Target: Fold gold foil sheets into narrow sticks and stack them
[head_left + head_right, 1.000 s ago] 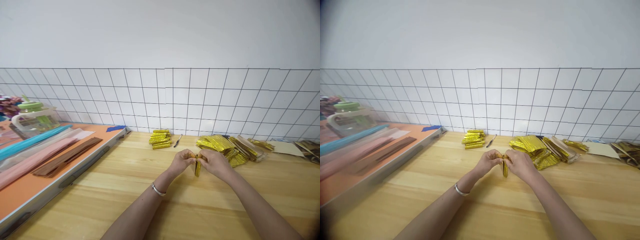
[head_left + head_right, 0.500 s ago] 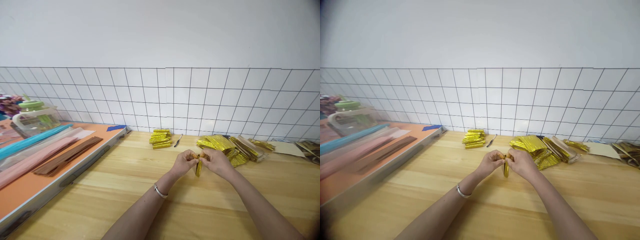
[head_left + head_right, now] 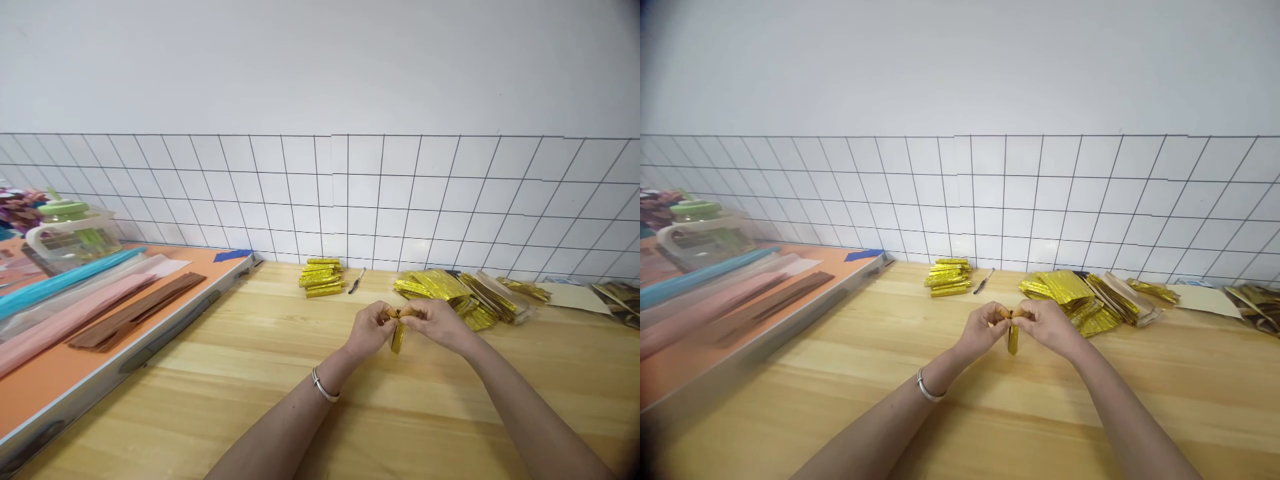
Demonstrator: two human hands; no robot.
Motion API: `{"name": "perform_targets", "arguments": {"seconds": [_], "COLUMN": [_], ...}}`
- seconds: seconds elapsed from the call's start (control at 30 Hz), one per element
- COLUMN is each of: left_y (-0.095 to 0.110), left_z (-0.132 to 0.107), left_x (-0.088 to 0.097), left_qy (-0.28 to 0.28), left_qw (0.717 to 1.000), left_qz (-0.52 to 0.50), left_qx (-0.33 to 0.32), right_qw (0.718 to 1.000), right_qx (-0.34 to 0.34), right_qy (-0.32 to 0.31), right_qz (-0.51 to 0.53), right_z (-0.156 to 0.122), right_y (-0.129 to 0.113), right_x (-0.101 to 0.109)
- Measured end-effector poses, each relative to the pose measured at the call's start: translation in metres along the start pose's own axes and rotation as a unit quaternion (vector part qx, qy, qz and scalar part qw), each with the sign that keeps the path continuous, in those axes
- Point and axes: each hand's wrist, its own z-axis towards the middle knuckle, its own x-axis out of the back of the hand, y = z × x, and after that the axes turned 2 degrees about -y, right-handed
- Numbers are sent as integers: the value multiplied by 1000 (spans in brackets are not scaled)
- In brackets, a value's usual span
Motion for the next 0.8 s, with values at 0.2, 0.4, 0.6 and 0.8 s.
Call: {"name": "perform_targets", "arguments": {"seconds": [0.2,0.4,0.6,0.8], "left_y": [3,-1,-3,0], "left_z": [-1,-2,-4,-7], "left_x": [0,-3,0,-3], "left_qy": [11,12,7,16], "left_qw": [1000,1000,997,986], "left_qz": [7,8,72,131], "left_qx": [11,6,-35,-97], "right_qw": [1000,998,999,996], "right_qx": [2,-7,1,8], "right_qy": [-13,-36,-8,28], "right_qz": [21,49,45,81], "right_z": [1,-1,-1,2], "right_y": [1,2,3,6], "right_x": [2,6,3,-1]}}
